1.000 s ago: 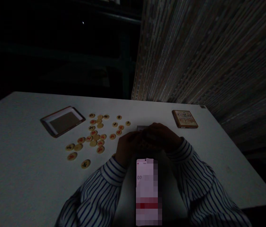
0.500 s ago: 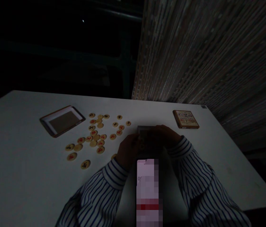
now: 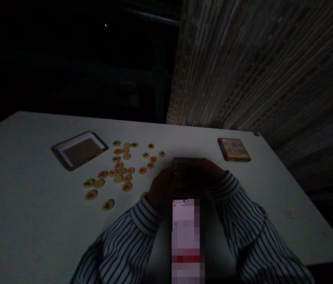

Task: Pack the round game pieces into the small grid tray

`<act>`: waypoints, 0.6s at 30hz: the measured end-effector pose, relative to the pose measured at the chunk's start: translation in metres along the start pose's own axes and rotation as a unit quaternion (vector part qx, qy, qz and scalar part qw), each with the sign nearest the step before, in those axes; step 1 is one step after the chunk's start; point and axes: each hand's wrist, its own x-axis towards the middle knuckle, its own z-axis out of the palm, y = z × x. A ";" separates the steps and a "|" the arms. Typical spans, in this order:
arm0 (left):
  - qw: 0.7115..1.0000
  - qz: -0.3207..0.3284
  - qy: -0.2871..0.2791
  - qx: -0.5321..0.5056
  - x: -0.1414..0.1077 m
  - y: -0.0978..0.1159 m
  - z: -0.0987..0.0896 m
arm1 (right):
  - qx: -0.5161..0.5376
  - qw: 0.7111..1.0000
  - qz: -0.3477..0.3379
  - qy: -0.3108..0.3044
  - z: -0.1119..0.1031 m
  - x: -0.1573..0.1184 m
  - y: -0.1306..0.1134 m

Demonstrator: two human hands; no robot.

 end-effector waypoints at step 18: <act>1.000 0.020 -0.001 0.008 0.001 0.000 0.000 | 0.022 1.000 -0.019 -0.005 0.003 0.000 0.000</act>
